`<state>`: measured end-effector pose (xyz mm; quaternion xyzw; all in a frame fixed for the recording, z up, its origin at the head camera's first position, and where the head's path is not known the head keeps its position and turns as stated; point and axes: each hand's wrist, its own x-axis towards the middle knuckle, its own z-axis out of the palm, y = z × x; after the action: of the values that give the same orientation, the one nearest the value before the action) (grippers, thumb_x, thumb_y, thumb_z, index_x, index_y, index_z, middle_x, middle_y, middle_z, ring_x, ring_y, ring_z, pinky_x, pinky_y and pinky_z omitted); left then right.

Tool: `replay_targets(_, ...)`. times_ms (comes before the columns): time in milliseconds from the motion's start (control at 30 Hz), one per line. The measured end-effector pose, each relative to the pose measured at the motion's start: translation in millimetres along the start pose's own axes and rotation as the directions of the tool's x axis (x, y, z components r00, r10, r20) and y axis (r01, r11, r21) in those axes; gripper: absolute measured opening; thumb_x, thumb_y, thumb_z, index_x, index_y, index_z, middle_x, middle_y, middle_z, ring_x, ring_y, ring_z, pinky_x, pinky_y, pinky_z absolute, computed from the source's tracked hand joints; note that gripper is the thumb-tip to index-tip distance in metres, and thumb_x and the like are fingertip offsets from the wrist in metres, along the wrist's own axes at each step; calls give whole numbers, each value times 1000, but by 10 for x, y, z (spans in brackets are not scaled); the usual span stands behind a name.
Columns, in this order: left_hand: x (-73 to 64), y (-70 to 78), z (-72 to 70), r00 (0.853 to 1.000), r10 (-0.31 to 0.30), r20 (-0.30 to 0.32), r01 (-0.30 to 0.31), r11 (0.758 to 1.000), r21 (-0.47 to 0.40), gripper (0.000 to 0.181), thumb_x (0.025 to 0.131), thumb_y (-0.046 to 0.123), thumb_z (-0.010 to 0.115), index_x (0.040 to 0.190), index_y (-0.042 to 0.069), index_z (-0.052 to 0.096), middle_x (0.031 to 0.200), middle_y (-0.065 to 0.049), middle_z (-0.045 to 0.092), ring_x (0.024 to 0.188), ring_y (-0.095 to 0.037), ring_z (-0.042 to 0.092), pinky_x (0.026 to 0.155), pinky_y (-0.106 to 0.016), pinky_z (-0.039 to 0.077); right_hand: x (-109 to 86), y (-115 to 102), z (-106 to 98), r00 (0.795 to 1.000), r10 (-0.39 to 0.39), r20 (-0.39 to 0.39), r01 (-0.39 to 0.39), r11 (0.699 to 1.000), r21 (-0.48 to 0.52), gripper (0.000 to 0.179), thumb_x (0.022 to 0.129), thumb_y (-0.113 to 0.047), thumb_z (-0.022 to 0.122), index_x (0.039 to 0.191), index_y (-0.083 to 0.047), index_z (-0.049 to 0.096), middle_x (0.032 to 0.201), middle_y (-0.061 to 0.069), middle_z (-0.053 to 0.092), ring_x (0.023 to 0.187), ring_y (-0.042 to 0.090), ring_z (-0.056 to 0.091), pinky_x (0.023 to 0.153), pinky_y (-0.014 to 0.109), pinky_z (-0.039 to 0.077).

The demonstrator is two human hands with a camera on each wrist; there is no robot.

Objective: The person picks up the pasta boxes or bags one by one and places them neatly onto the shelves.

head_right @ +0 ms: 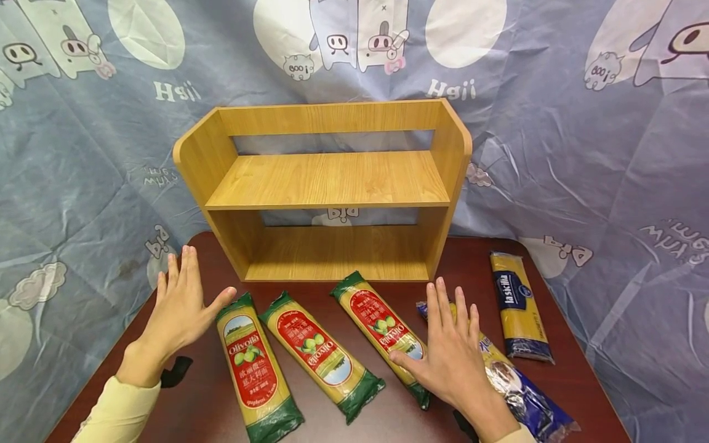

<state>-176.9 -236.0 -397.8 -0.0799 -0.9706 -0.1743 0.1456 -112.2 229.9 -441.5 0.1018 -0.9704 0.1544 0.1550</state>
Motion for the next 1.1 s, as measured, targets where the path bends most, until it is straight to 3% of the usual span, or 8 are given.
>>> replay_targets(333,221,-21,-79,1000,-18,18,20,996,-82,113,95,67,53,159,-1,-11,167,-21,-9,149,-46,-14,113,-69,-4,26,40,44,1000,7,27,-9,998,67,133,74,-74,74,164,-9,-1,169,17,2,153,40,-4,118,62,1)
replay_targets(467,351,-58,-87,999,-33,30,37,988,-152,115,94,68,54,158,-1,-13,166,-24,-8,148,-50,-12,113,-70,-4,37,59,81,999,23,36,-26,996,83,134,74,-75,73,164,-10,-2,169,17,1,153,41,-4,118,64,3)
replay_targets(600,502,-111,-79,997,-41,62,56,962,-269,112,97,64,53,157,2,-18,165,-25,-11,148,-52,-10,113,-70,1,50,75,115,998,37,43,-41,994,97,134,74,-71,77,164,-9,-2,169,16,1,153,42,-2,114,69,11)
replay_targets(767,640,-160,-64,995,-73,68,93,918,-387,109,99,59,53,157,7,-23,166,-22,-10,150,-49,6,114,-66,16,68,81,145,997,50,61,-57,991,125,135,73,-68,80,164,-10,-3,170,12,-3,153,41,-2,109,74,18)
replay_targets(867,679,-178,-59,994,-94,46,105,905,-413,111,98,59,56,158,8,-22,167,-23,-3,149,-48,14,114,-64,20,72,83,163,996,53,66,-63,987,148,135,73,-68,79,163,-9,-3,169,14,-2,153,42,-1,110,73,17)
replay_targets(1100,822,-228,-65,991,-134,29,133,883,-451,115,94,61,61,159,8,-18,167,-22,4,151,-42,12,115,-64,19,73,116,212,994,76,78,-88,981,171,137,72,-71,78,163,-11,-5,169,18,2,152,45,4,110,73,17)
